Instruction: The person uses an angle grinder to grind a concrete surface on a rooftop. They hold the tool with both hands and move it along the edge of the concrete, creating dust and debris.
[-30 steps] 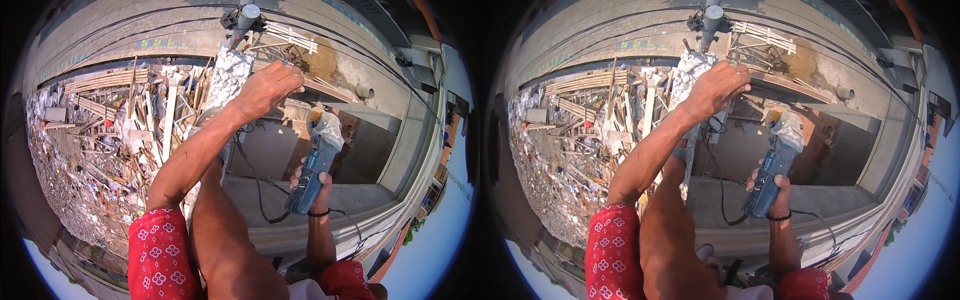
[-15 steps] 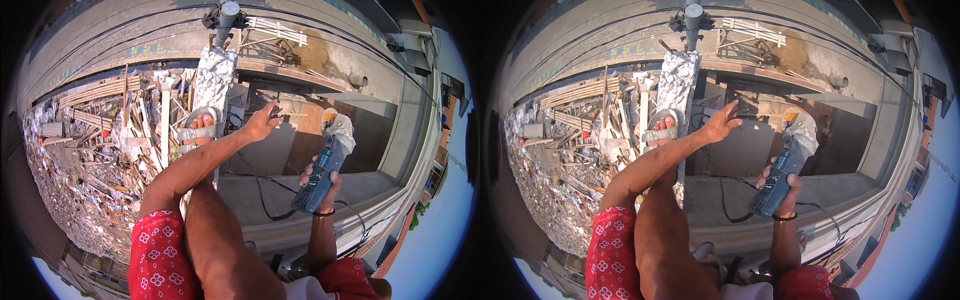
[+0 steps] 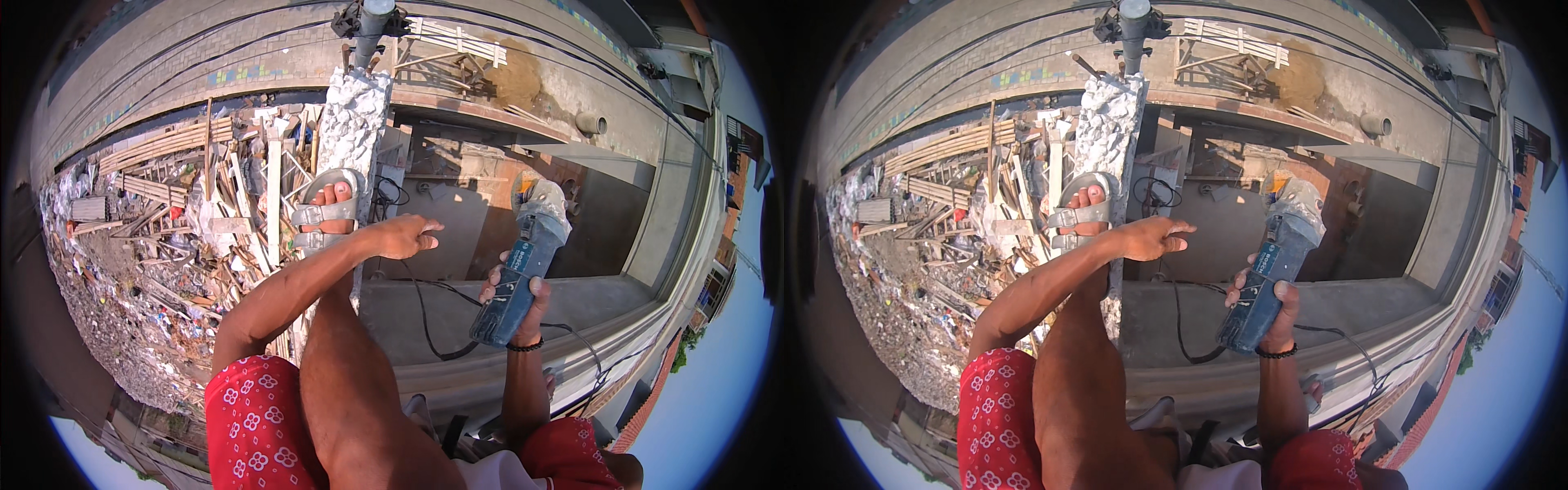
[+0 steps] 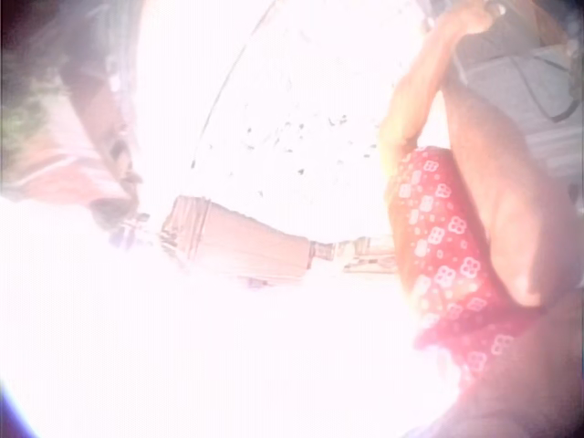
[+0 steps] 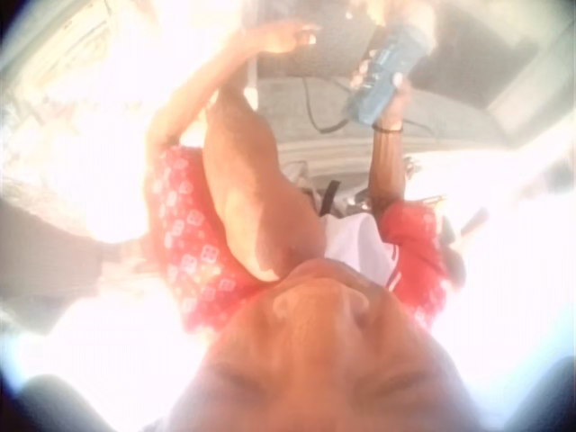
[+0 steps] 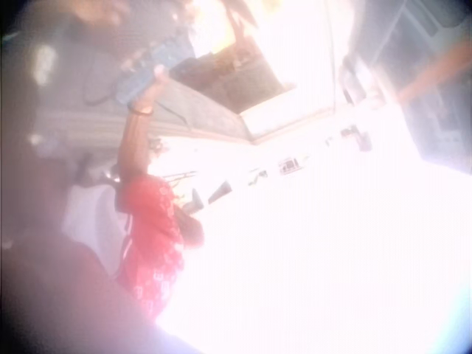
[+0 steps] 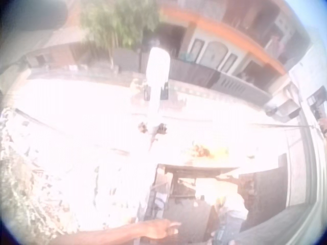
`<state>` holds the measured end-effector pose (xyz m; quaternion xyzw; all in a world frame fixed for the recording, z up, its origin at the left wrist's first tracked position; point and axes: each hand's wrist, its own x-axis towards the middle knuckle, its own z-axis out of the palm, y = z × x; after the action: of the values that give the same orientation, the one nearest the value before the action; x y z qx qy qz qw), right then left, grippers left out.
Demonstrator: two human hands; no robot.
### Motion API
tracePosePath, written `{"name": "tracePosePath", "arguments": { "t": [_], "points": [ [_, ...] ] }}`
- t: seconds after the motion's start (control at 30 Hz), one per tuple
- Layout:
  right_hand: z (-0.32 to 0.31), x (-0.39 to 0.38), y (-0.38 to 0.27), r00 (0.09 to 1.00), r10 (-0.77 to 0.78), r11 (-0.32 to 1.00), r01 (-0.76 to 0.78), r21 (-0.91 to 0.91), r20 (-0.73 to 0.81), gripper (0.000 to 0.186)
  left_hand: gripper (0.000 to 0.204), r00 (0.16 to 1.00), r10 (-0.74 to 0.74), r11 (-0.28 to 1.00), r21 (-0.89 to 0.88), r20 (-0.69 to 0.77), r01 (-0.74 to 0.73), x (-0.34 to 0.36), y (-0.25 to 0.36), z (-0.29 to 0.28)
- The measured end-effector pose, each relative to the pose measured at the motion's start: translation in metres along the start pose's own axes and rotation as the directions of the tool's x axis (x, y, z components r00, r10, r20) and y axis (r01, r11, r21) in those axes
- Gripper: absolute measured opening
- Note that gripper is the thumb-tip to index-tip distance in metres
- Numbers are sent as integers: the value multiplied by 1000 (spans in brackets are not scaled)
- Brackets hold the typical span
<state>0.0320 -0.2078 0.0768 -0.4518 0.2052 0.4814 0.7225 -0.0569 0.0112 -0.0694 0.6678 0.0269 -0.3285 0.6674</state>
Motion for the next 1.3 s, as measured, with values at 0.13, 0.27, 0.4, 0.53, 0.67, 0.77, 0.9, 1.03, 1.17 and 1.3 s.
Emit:
{"name": "tracePosePath", "arguments": {
  "t": [0.13, 0.27, 0.4, 0.53, 0.67, 0.77, 0.9, 1.03, 1.17, 1.3],
  "points": [
    [1, 0, -2, 1000, 28, 1000, -28, 13, -6, 63, 45, 996, 84, 993, -82, -19, -85, 3, -9, 20],
    [-1, 1, -3, 999, 36, 999, -36, 4, 24, 63, 46, 997, 18, 999, -43, 70, -15, -4, 11, 15],
    [1, 3, -2, 998, 51, 998, -49, -43, 40, 63, 49, 996, 87, 996, 32, -22, -87, -3, 15, 21],
    [1, 4, -1, 996, 67, 994, -63, -84, 50, 63, 56, 993, 73, 997, -15, -88, -75, -3, 30, 18],
    [14, 10, -1, 994, 103, 984, -95, -153, 47, 65, 59, 983, 122, 982, -128, -139, -140, -8, 40, 14],
    [24, 20, 1, 993, 112, 979, -104, -173, 36, 65, 63, 983, 161, 900, -396, -88, -183, -16, 55, 4],
    [39, 47, 5, 977, 150, 979, -125, -162, 154, 61, 66, 943, 197, 512, -792, -268, -332, -2, 45, 18],
    [54, 69, 5, 975, 156, 978, -131, -161, 158, 59, 65, 954, 163, 293, -911, -253, -292, -1, 56, 7],
    [63, 83, 8, 966, 182, 972, -149, -180, 185, 56, 61, 960, 124, 251, -928, -252, -276, 5, 50, -7],
    [68, 99, 13, 957, 212, 970, -181, -165, 196, 54, 61, 968, 37, 185, -951, -246, -249, 13, 42, -16]
  ]
}}
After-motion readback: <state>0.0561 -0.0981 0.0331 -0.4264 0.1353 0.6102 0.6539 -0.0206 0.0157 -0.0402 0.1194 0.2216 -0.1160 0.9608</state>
